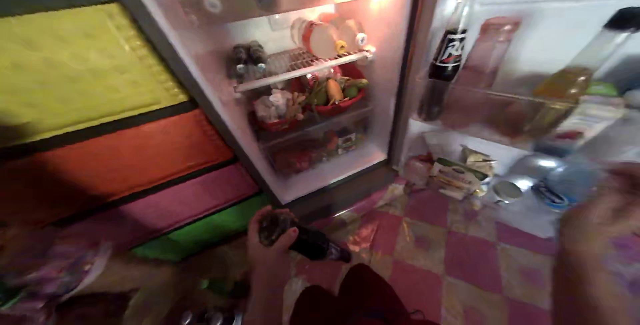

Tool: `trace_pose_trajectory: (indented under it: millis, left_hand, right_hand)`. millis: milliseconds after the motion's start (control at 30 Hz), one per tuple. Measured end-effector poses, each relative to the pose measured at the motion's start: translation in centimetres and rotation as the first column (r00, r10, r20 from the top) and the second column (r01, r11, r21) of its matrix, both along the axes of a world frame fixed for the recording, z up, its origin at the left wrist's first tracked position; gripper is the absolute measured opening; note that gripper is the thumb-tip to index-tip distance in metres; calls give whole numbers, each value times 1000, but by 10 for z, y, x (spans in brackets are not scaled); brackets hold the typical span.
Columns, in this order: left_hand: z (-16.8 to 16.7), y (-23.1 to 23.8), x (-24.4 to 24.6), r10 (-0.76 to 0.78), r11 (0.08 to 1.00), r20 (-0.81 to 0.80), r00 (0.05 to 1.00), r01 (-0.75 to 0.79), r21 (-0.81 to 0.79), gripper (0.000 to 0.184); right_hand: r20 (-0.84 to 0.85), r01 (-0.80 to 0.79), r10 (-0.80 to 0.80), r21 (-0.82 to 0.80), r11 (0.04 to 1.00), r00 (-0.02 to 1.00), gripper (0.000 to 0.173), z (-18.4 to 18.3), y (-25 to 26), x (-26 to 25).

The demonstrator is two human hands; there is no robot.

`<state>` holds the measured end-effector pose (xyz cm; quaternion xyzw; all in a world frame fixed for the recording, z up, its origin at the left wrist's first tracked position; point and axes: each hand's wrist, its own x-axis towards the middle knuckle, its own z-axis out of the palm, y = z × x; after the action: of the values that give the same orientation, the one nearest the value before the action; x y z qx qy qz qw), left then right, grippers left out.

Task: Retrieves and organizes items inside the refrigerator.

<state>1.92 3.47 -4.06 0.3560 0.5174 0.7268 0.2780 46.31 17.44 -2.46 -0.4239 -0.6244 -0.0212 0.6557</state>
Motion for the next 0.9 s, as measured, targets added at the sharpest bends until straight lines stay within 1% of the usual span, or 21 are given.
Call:
trace_pose_trajectory:
  millis: [33, 67, 100, 133, 167, 200, 267, 300, 333, 367, 400, 433, 467, 500, 533, 567, 633, 700, 800, 867, 900]
  left_hand:
    - [-7, 7, 2, -27, 1000, 82, 996, 28, -10, 70]
    - [-13, 13, 5, -58, 998, 164, 985, 61, -12, 67]
    - [-17, 19, 9, -95, 995, 237, 967, 99, -6, 65]
    - [-20, 25, 13, -141, 990, 305, 942, 143, 16, 63]
    - [-22, 30, 18, -181, 983, 360, 915, 177, 42, 62]
    - [-23, 35, 22, -227, 974, 404, 886, 211, 85, 64]
    - [-19, 48, 28, -284, 959, 443, 850, 243, 149, 71]
    - [-13, 54, 28, -303, 952, 447, 841, 250, 174, 73]
    - [-4, 61, 26, -312, 949, 440, 842, 256, 183, 75]
    - [6, 68, 20, -313, 949, 412, 856, 260, 181, 76]
    - [17, 77, 12, -313, 948, 358, 880, 265, 178, 80]
    - [27, 86, 2, -306, 949, 260, 916, 271, 163, 89]
    - [39, 96, -11, -288, 954, 112, 951, 274, 125, 100]
    - [51, 106, -25, -259, 963, -61, 964, 263, 63, 104]
    - [64, 118, -39, -217, 975, -204, 954, 223, 6, 98]
    - [77, 130, -53, -168, 985, -302, 938, 168, -25, 85]
    - [97, 155, -79, -65, 998, -426, 902, 67, -9, 57]
    - [115, 178, -104, 9, 1000, -558, 830, -3, 13, 41]
    - [146, 200, -129, 63, 995, -741, 669, -99, -5, 34]
    - [166, 206, -140, 112, 988, -836, 536, -153, 35, 30]
    - [176, 207, -145, 137, 983, -883, 449, -170, 66, 30]
  right_hand:
    - [137, -135, 148, -105, 985, 979, 39, -11, -5, -28]
    - [217, -251, 305, -245, 936, 927, 44, -23, -10, -57]
    - [248, -370, 486, -396, 841, 838, 52, -36, -14, -84]
    - [223, -481, 648, -507, 716, 729, 60, -49, -17, -110]
    - [175, -577, 773, -571, 584, 610, 68, -62, -19, -133]
    - [86, -651, 876, -636, 414, 474, 76, -73, -20, -152]
    - [-153, -698, 958, -714, 62, 242, 84, -80, -22, -181]
    - [-275, -689, 946, -720, -83, 173, 82, -76, -21, -192]
    - [-377, -694, 916, -697, -182, 138, 80, -73, -19, -202]
    - [-460, -720, 880, -651, -242, 119, 77, -71, -15, -211]
    - [-514, -755, 851, -598, -269, 104, 77, -65, -11, -219]
    - [-542, -792, 835, -550, -266, 96, 76, -59, -4, -228]
    - [-552, -826, 830, -503, -253, 82, 76, -50, 4, -237]
    - [-552, -863, 831, -452, -225, 73, 74, -43, 14, -248]
    - [-546, -895, 836, -401, -198, 59, 72, -35, 27, -259]
    - [-547, -913, 835, -369, -174, 62, 70, -24, 41, -270]
    - [-590, -917, 800, -370, -146, 110, 64, 9, 71, -291]
    - [-615, -896, 764, -429, -115, 196, 60, 48, 106, -314]
    - [-619, -861, 724, -504, -71, 303, 64, 94, 158, -355]
    - [-575, -837, 733, -547, -15, 363, 63, 118, 189, -382]
    - [-541, -819, 747, -573, 9, 387, 61, 131, 205, -394]
